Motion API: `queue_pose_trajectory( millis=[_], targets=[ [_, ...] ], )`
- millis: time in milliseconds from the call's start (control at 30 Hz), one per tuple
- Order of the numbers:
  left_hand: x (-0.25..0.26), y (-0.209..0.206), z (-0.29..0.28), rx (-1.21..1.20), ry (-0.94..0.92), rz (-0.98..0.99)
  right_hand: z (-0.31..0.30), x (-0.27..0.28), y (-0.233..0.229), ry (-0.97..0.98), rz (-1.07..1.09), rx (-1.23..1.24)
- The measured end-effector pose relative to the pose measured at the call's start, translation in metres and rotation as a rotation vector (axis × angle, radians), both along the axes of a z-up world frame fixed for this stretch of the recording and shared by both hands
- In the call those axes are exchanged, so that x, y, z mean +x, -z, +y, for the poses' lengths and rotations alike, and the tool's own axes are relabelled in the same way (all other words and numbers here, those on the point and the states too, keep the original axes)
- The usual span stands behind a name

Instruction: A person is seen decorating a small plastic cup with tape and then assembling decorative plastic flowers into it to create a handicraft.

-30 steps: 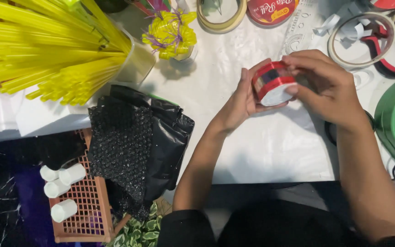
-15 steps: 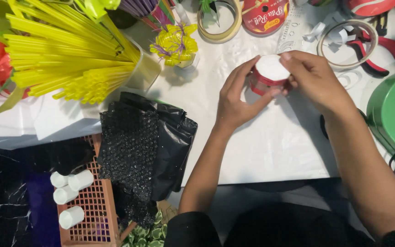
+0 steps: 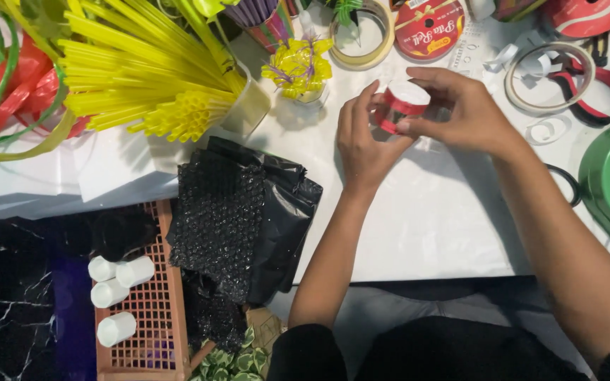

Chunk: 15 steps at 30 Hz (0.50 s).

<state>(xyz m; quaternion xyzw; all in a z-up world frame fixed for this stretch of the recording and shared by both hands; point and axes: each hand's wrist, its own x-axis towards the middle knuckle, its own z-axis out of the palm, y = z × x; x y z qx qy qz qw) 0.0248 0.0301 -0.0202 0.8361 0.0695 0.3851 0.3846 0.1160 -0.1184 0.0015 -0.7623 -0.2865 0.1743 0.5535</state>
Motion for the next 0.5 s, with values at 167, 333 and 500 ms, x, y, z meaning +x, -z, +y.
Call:
queue_pose_trajectory(
  millis=[167, 333, 500],
  targets=[
    [-0.005, 0.004, 0.005, -0.056, 0.208, 0.111, -0.004, 0.005, -0.017, -0.053, 0.292, 0.031],
    [-0.002, 0.011, 0.012, -0.190, 0.261, 0.251, 0.003, 0.005, -0.003, -0.095, 0.153, 0.192],
    [0.006, 0.029, 0.015, -0.199, 0.267, 0.280, 0.005, 0.001, 0.002, -0.089, -0.263, 0.060]
  ],
)
